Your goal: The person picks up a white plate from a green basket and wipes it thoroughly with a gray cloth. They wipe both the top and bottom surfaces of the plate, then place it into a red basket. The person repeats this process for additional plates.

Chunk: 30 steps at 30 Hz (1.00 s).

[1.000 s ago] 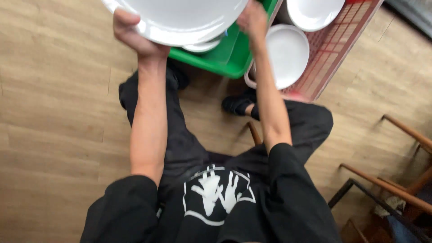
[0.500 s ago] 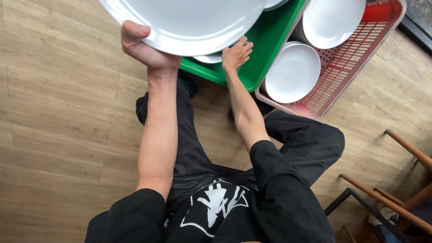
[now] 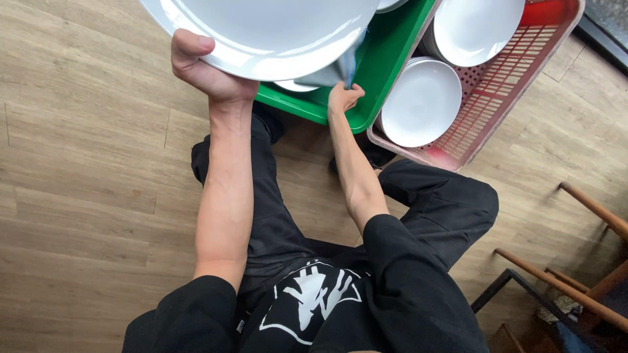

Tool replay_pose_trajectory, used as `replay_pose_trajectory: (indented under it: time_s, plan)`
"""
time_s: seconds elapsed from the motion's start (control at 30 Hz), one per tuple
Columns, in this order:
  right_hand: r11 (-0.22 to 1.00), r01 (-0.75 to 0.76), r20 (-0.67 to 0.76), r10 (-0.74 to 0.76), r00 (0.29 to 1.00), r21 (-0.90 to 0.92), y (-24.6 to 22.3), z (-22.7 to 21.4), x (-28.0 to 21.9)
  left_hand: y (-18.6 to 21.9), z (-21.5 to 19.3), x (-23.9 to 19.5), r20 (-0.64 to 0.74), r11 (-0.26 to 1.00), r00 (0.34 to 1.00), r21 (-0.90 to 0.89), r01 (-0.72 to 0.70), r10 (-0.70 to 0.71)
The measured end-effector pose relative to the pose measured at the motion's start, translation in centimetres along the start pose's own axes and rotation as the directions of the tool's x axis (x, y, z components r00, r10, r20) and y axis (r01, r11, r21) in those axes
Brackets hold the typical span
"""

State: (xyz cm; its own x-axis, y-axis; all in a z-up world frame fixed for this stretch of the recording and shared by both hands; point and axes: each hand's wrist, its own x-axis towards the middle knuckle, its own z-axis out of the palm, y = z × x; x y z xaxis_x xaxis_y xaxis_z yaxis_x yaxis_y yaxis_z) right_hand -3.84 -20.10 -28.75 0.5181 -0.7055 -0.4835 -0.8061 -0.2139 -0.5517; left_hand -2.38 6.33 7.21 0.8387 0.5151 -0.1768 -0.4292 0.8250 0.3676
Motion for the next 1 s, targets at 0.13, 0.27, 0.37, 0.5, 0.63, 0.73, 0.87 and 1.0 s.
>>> replay_pose_trajectory:
  time_s: [0.13, 0.27, 0.37, 0.5, 0.63, 0.73, 0.87, 1.0]
  plan:
    - [0.998, -0.055, 0.118, 0.058, 0.991, -0.026, -1.9, -0.4, 0.3, 0.0, 0.0, -0.2, 0.015, 1.0, 1.0, 0.025, -0.008, 0.007]
    - [0.942, 0.205, 0.337, -0.109, 0.935, -0.264, -2.3, 1.6, 4.4, -0.2, 0.1, 0.0, -0.007, 1.0, 1.0, 0.029, -0.003, 0.003]
    - [0.908, 0.175, 0.319, -0.049, 0.947, -0.38, -6.7, -0.8, 1.5, -0.4, -0.2, -0.1, -0.014, 0.999, 0.999, 0.008, 0.032, -0.032]
    - [0.967, 0.116, 0.294, -0.046, 0.955, -0.227, -9.6, -3.2, -0.4, -1.2, 0.1, -0.1, 0.011, 1.0, 1.0, 0.011, 0.027, -0.027]
    - [0.993, 0.107, 0.303, -0.12, 0.945, 0.059, -10.1, -6.0, 0.4, -1.8, 0.7, 0.0, 0.036, 0.999, 0.998, 0.002, 0.055, -0.055]
    - [0.933, 0.099, 0.287, -0.205, 0.936, 0.345, -10.9, -9.7, 1.8, -2.5, 1.4, 0.0, 0.103, 0.996, 0.99, 0.021, 0.091, -0.093]
    - [0.721, 0.593, 0.062, -0.652, 0.755, 0.36, -9.7, -18.9, 8.0, -4.4, 1.6, -0.6, 0.064, 0.989, 0.987, 0.016, 0.149, -0.15]
    - [0.422, 0.68, -0.289, -0.678, 0.675, 0.599, -18.2, -35.5, -2.4, -8.0, 0.4, -3.5, 0.066, 0.978, 0.98, -0.078, 0.192, -0.187]
